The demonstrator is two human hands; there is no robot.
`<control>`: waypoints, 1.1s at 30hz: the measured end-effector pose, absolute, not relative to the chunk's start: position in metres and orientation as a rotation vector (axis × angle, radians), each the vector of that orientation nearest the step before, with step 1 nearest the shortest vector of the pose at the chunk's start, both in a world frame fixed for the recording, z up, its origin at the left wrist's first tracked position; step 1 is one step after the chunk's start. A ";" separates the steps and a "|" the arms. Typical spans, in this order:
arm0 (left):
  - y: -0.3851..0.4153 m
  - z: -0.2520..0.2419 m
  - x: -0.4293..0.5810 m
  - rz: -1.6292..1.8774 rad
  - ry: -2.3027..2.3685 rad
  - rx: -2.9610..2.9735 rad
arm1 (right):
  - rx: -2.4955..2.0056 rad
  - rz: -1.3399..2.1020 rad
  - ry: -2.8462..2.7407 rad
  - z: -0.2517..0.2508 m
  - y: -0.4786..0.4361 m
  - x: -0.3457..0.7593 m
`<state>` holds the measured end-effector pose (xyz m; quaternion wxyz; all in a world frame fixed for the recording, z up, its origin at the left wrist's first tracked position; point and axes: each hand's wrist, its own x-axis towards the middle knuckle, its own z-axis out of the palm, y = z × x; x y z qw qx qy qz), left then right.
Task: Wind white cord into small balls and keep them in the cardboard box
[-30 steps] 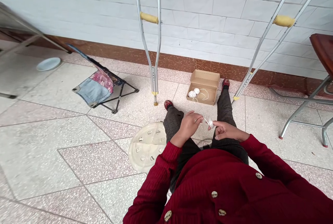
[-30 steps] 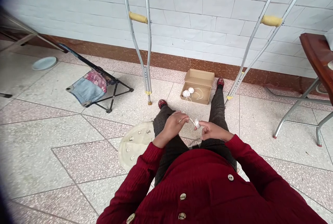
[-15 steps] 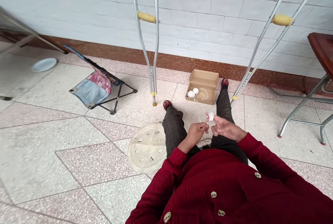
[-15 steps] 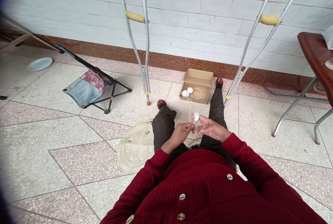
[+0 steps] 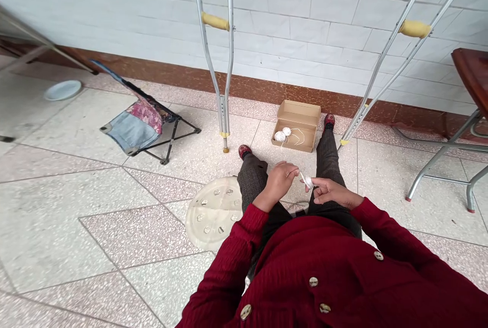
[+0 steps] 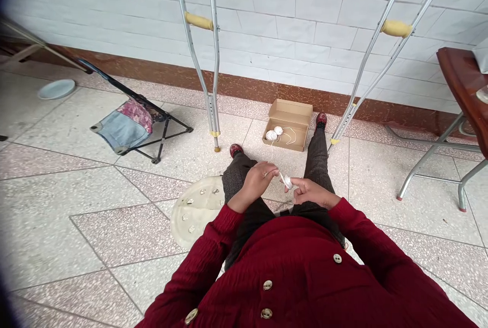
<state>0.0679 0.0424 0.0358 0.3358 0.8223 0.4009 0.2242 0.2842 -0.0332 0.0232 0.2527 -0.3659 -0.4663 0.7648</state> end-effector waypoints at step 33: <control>0.014 0.004 0.086 0.461 1.015 1.756 | -0.786 1.979 -0.964 0.048 -0.036 0.283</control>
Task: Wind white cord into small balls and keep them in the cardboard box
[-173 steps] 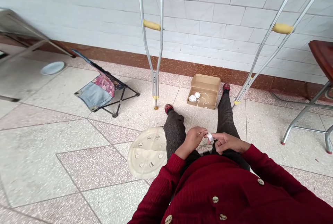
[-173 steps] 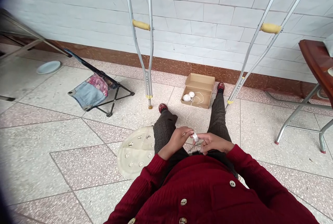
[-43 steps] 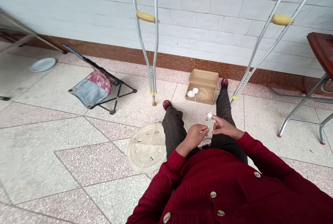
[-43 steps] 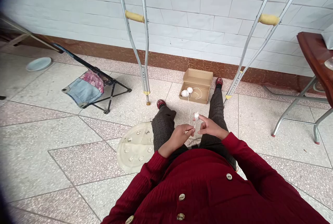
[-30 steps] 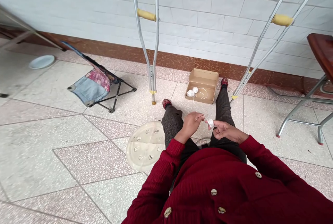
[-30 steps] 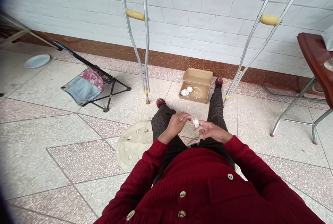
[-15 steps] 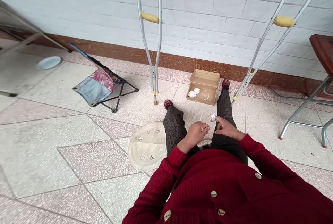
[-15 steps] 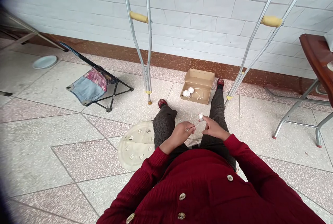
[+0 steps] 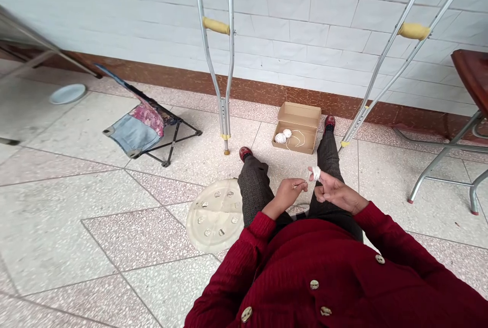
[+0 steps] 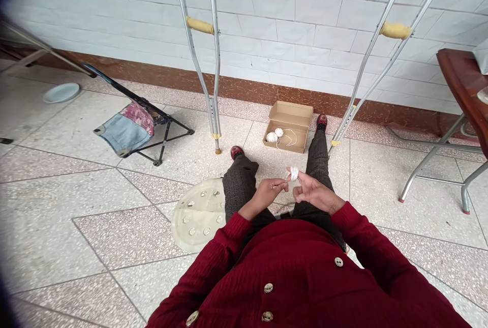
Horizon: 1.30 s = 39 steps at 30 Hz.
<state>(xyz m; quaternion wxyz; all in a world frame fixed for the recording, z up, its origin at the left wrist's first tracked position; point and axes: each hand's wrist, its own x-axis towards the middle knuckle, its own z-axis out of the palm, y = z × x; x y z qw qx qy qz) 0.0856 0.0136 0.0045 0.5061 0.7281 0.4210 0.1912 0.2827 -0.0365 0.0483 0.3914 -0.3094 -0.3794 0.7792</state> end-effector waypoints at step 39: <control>0.008 0.014 0.086 0.345 0.981 2.136 | -1.180 1.830 -1.255 -0.001 -0.018 0.283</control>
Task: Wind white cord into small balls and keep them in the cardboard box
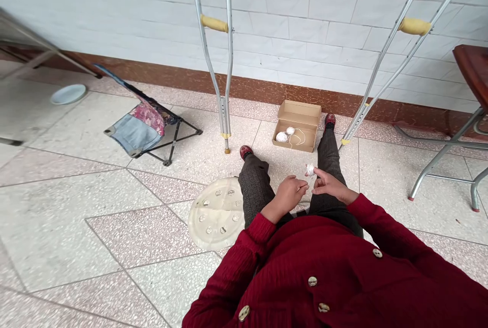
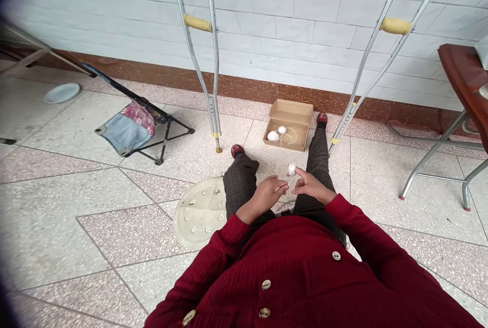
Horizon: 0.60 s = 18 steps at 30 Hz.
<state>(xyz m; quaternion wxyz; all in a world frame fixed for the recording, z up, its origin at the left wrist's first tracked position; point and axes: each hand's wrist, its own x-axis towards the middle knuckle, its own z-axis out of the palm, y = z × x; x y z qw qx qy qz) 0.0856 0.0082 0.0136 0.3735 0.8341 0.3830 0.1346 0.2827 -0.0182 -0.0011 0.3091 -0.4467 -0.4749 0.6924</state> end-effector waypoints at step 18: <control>0.036 0.014 0.080 0.486 1.040 2.022 | -0.923 2.028 -0.957 0.023 -0.027 0.284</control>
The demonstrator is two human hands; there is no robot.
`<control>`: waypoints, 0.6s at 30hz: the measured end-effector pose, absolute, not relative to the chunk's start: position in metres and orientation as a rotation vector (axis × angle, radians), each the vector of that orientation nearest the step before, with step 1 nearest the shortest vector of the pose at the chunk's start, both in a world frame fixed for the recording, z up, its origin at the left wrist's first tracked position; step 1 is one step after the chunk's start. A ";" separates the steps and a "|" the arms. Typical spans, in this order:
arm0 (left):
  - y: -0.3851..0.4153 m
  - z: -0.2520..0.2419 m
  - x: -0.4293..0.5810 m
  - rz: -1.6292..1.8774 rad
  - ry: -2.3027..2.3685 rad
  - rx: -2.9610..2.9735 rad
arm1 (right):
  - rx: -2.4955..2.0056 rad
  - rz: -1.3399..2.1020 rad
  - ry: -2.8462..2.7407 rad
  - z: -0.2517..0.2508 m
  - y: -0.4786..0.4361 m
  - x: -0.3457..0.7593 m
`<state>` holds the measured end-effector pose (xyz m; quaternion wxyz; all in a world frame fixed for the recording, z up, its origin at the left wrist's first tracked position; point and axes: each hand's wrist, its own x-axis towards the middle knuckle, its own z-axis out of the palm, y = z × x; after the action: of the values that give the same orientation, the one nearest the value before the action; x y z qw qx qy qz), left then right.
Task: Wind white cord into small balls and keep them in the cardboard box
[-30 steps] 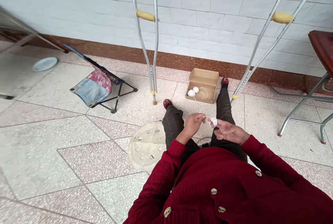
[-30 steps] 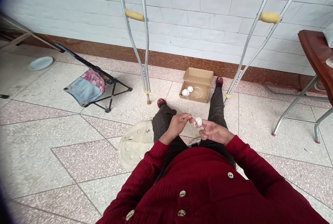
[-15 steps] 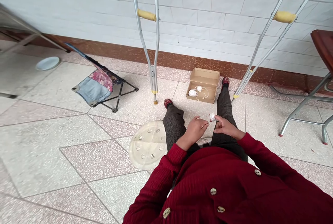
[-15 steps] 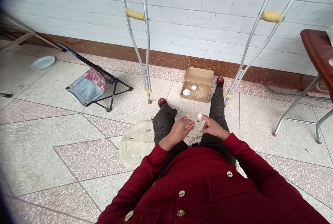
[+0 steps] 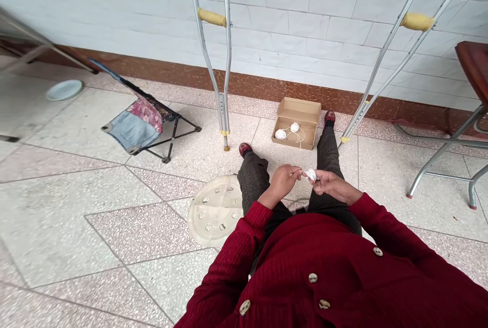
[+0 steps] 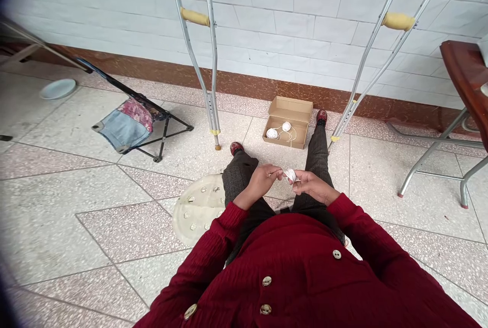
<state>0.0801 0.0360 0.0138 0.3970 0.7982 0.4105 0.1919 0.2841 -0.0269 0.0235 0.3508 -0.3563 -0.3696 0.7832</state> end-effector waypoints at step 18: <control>0.026 0.023 0.083 0.418 1.014 2.181 | -1.411 1.561 -1.528 -0.018 -0.025 0.293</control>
<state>0.0825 0.0265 0.0233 0.3430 0.8393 0.3900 0.1607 0.2932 -0.0246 -0.0182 0.2675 -0.5227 -0.5663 0.5783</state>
